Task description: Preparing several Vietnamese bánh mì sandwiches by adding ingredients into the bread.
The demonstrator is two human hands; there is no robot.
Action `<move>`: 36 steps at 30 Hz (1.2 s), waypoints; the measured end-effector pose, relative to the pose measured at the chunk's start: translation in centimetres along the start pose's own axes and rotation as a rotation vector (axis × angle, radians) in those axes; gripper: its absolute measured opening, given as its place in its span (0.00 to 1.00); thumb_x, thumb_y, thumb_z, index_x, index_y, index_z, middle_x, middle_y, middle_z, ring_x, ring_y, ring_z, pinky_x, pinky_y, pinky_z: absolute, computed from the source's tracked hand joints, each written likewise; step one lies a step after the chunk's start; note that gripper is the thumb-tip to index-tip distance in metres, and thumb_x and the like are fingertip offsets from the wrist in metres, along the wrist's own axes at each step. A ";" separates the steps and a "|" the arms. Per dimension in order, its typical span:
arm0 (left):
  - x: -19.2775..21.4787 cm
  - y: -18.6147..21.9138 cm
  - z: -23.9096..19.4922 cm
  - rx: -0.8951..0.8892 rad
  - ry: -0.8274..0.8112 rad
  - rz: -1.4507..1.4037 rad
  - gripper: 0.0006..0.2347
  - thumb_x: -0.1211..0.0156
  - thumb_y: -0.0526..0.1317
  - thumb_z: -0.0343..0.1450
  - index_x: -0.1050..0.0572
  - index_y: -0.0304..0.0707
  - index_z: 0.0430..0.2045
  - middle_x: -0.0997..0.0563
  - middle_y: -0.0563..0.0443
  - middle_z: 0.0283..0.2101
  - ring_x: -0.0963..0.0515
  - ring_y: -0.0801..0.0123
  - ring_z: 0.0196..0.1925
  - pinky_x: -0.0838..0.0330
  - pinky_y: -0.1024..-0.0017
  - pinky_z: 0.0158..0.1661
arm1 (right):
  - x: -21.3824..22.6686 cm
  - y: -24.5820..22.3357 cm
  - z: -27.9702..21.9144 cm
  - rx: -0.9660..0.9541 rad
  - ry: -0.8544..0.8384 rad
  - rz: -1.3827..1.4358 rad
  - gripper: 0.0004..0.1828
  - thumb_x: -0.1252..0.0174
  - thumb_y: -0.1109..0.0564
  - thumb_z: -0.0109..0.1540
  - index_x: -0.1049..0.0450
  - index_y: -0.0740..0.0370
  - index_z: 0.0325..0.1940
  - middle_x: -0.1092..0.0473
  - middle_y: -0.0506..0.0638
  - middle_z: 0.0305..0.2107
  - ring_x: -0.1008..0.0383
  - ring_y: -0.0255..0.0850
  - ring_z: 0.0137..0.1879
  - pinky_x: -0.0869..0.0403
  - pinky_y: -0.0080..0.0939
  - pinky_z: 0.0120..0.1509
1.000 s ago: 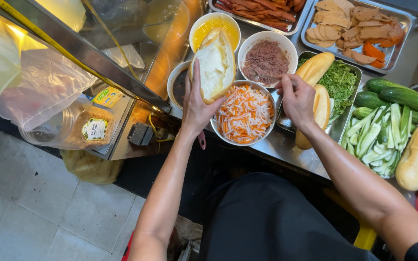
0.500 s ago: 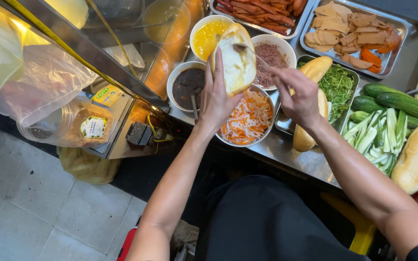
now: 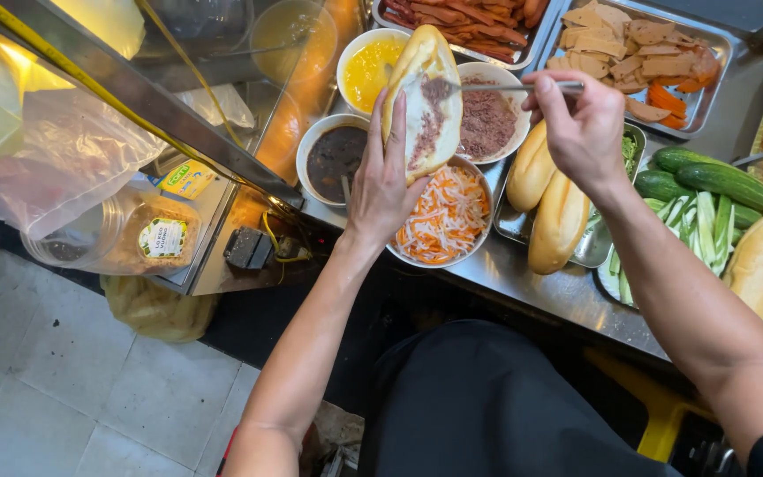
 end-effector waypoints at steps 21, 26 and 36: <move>-1.8 2.8 -0.2 0.053 -0.043 -0.189 0.54 0.20 0.37 0.59 0.61 0.40 0.75 0.47 0.26 0.74 0.35 0.36 0.72 0.29 0.58 0.65 | -1.3 7.5 -4.7 -0.080 0.004 -0.465 0.31 0.37 0.52 0.64 0.31 0.69 0.68 0.23 0.61 0.40 0.25 0.52 0.38 0.26 0.51 0.47; -4.0 7.9 0.7 0.014 -0.075 -0.329 0.53 0.21 0.35 0.60 0.60 0.36 0.76 0.43 0.25 0.73 0.35 0.36 0.73 0.32 0.57 0.67 | 6.5 8.8 -9.7 -0.324 0.285 -0.381 0.29 0.41 0.50 0.69 0.33 0.64 0.73 0.22 0.53 0.39 0.28 0.37 0.35 0.27 0.40 0.41; -16.8 19.9 -1.2 -0.214 -0.401 -0.647 0.53 0.22 0.39 0.60 0.59 0.34 0.75 0.41 0.27 0.71 0.34 0.41 0.72 0.35 0.61 0.67 | 27.7 12.9 -31.5 -0.519 1.069 0.377 0.18 0.49 0.50 0.72 0.34 0.56 0.65 0.27 0.48 0.32 0.33 0.30 0.27 0.35 0.30 0.29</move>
Point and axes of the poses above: each hand's wrist, its own z-axis towards the middle knuckle, its own x-axis out of the back of the hand, y = z × x, the point moved 9 cm from there along z, towards the middle knuckle
